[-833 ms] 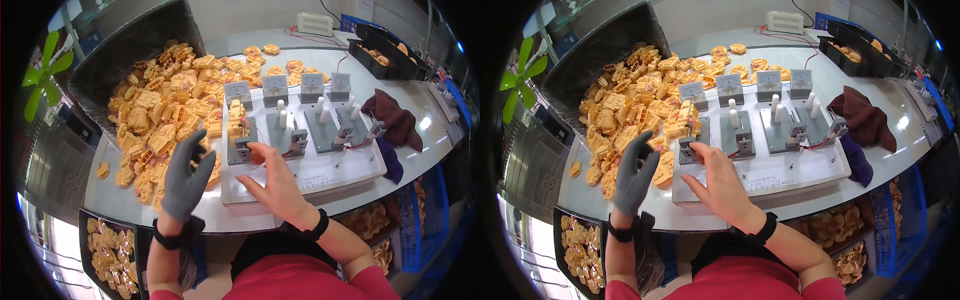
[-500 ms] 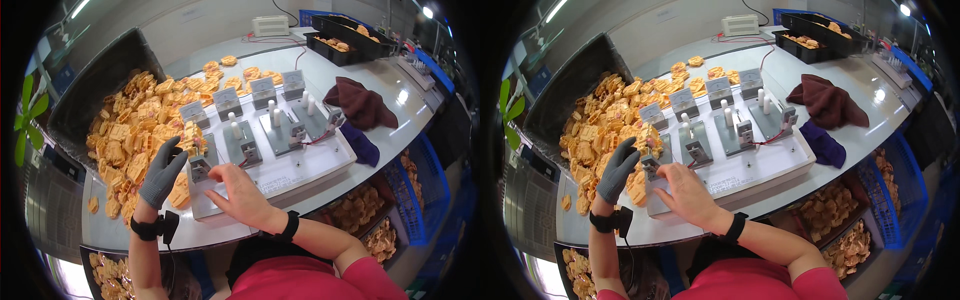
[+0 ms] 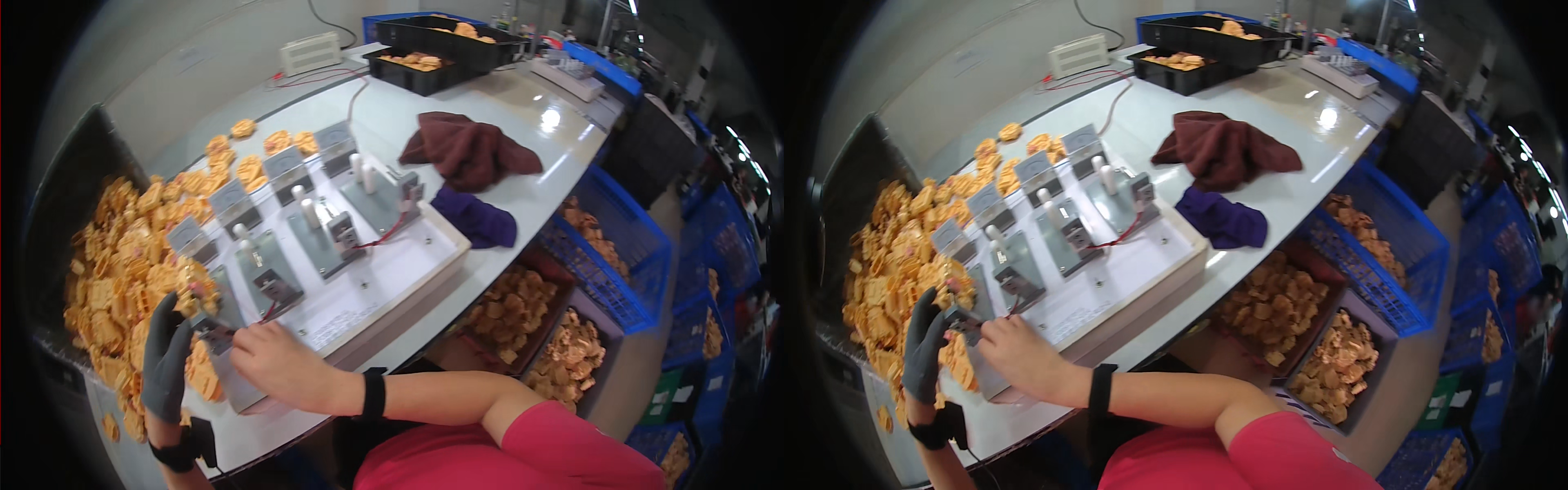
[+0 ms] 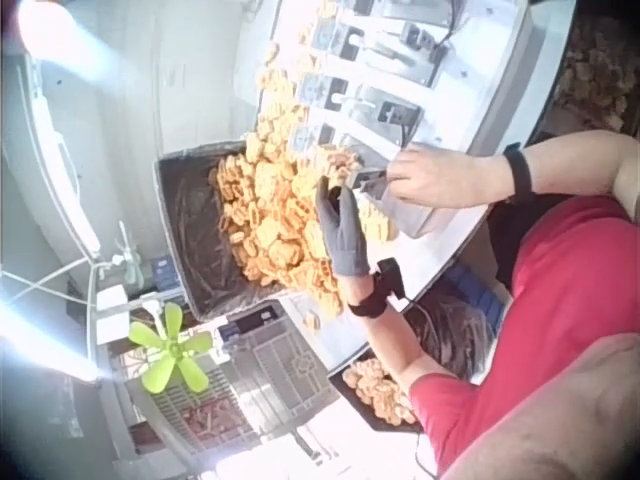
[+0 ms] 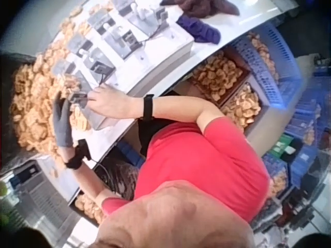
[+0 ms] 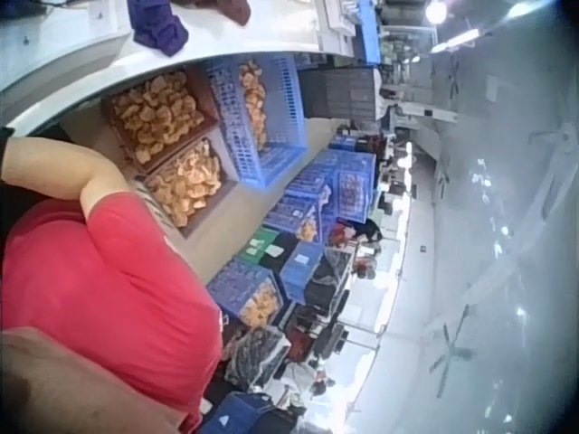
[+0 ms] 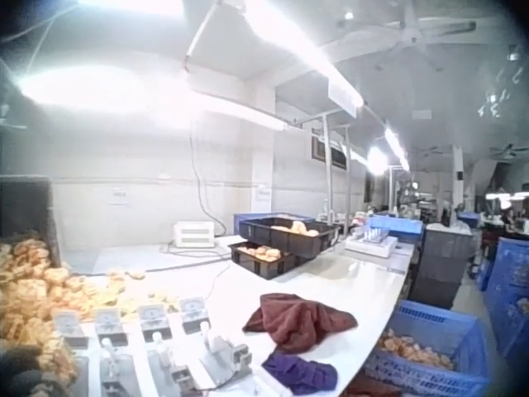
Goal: Assembling plastic toy parts and testing them using a specialized fixture on a factory workbench.
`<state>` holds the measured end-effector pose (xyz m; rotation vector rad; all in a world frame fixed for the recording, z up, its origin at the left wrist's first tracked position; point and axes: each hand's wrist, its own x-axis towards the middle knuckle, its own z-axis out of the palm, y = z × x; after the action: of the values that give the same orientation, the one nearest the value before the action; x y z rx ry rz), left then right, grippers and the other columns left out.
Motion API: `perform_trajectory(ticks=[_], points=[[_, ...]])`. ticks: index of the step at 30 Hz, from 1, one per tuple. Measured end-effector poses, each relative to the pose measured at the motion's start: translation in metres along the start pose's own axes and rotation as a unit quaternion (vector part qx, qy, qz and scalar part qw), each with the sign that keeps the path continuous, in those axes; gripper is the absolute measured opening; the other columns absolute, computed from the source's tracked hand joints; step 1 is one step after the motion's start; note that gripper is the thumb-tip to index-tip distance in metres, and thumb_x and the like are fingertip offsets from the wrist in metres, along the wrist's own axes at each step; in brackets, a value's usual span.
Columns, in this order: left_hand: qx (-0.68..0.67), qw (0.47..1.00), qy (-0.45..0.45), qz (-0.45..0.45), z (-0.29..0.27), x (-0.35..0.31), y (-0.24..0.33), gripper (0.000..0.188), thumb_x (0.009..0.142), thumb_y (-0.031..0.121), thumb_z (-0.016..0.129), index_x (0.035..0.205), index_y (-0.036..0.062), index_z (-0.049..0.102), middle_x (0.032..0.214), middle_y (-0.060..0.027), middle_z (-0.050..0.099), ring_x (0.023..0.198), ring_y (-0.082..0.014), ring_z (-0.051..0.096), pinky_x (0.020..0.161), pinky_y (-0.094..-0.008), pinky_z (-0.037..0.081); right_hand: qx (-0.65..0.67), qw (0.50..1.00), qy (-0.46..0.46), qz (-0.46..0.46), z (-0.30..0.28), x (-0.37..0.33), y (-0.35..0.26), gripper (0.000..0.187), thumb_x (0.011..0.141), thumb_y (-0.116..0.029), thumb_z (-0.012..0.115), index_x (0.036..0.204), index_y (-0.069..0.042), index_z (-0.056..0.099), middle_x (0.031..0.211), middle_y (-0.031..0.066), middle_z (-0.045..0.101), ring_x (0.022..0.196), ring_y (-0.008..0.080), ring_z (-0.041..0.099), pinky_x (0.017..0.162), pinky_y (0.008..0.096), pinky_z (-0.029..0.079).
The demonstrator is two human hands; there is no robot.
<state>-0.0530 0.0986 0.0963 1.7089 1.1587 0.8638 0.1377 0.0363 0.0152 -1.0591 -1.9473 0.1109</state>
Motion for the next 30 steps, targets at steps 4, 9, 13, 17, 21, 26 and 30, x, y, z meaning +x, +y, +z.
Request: perform_trajectory(ticks=[4,9,13,17,21,26,30], points=[[0.018,1.000,0.000,0.010,0.0024,0.0031,0.0009,0.046,0.097,0.009,0.054,0.140,0.0001,0.042,0.101,-0.0002,0.048,0.087,-0.0075,0.045,0.075,-0.0202,0.039,-0.004,1.000,0.000,-0.004,0.0009,-0.0003,0.0001,0.010,0.080,-0.010,0.053,0.088,-0.003,0.055,0.095,0.0087,0.051,0.096,0.0239,0.052,0.085,0.0323,0.040],[0.012,1.000,0.012,0.009,0.0050,0.0059,-0.0006,0.046,0.097,0.007,0.053,0.141,-0.0001,0.041,0.098,-0.0003,0.047,0.084,-0.0077,0.043,0.073,-0.0201,0.038,-0.008,1.000,-0.013,0.001,0.0001,-0.0013,0.0024,0.013,0.080,-0.009,0.053,0.091,-0.003,0.055,0.095,0.0085,0.050,0.096,0.0231,0.051,0.086,0.0317,0.040],[0.014,1.000,0.012,0.006,0.0031,0.0070,-0.0029,0.046,0.096,0.005,0.052,0.141,-0.0001,0.041,0.098,-0.0007,0.047,0.084,-0.0073,0.043,0.073,-0.0194,0.037,0.011,1.000,-0.015,-0.012,-0.0009,-0.0014,0.0039,0.014,0.080,-0.009,0.053,0.091,-0.002,0.054,0.097,0.0087,0.050,0.097,0.0232,0.051,0.088,0.0321,0.040],[0.023,1.000,0.002,0.007,0.0013,0.0066,-0.0024,0.047,0.096,0.004,0.052,0.141,-0.0003,0.041,0.098,-0.0007,0.047,0.084,-0.0069,0.043,0.073,-0.0192,0.037,0.009,0.999,0.004,-0.039,-0.0009,-0.0015,0.0041,0.014,0.079,-0.009,0.053,0.091,-0.002,0.054,0.097,0.0086,0.050,0.097,0.0234,0.050,0.089,0.0322,0.039],[0.022,1.000,0.000,0.011,-0.0023,0.0060,-0.0065,0.047,0.096,0.003,0.051,0.142,-0.0004,0.041,0.099,-0.0007,0.048,0.085,-0.0071,0.043,0.074,-0.0193,0.037,-0.008,0.999,0.003,-0.044,-0.0034,-0.0013,0.0017,0.014,0.079,-0.009,0.053,0.091,-0.002,0.054,0.097,0.0083,0.050,0.096,0.0232,0.050,0.089,0.0321,0.039],[0.042,0.999,-0.003,0.027,-0.0009,0.0050,-0.0057,0.048,0.098,0.012,0.050,0.143,-0.0004,0.040,0.104,-0.0008,0.049,0.091,-0.0084,0.046,0.081,-0.0212,0.039,-0.021,0.999,0.008,-0.040,-0.0012,-0.0019,0.0022,0.013,0.079,-0.010,0.053,0.089,-0.002,0.054,0.096,0.0084,0.050,0.096,0.0230,0.050,0.088,0.0320,0.040],[0.045,0.999,0.001,0.029,-0.0016,0.0052,-0.0074,0.047,0.098,0.012,0.050,0.142,0.0002,0.041,0.102,-0.0006,0.048,0.090,-0.0084,0.046,0.080,-0.0207,0.038,-0.017,0.999,0.003,-0.036,0.0000,-0.0022,0.0023,0.014,0.079,-0.010,0.054,0.090,-0.002,0.054,0.096,0.0082,0.050,0.096,0.0230,0.050,0.088,0.0320,0.040]])
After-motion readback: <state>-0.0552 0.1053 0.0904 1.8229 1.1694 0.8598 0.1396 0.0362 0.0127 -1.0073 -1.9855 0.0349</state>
